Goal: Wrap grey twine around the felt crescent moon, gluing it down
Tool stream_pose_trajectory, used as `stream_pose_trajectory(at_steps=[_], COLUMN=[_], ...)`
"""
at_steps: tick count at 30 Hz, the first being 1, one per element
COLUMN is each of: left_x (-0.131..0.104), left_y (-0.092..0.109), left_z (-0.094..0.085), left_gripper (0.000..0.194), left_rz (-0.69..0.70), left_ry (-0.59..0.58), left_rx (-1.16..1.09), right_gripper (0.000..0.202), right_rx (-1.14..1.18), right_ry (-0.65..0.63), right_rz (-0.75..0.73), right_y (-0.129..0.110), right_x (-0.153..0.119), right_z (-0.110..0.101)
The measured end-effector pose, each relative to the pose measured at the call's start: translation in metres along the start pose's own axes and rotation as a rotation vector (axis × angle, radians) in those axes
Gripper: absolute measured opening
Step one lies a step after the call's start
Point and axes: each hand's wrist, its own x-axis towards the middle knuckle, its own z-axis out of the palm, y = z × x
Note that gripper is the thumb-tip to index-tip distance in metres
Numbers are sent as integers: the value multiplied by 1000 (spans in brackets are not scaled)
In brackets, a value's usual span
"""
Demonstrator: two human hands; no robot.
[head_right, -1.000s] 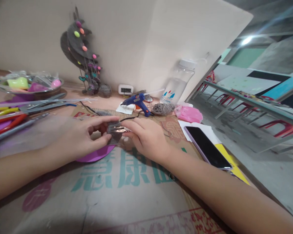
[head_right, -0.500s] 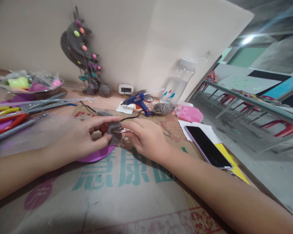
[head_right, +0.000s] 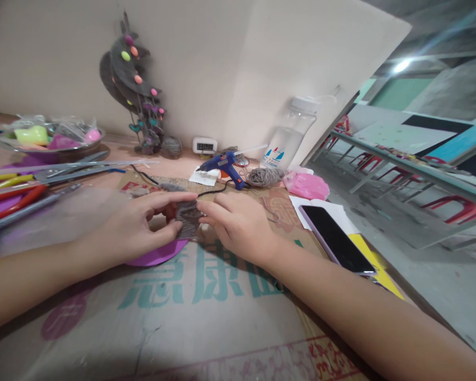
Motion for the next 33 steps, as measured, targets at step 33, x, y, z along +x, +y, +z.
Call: stream_pose_trajectory(at_steps=[33], left_x=[-1], left_y=[0], left_z=[0], left_gripper=[51], left_rz=[57], left_ry=[20], left_rx=[55], right_gripper=[20], right_rx=[-20], right_ry=[30], right_rz=[-40], right_y=[0], right_x=[3], right_z=[-3])
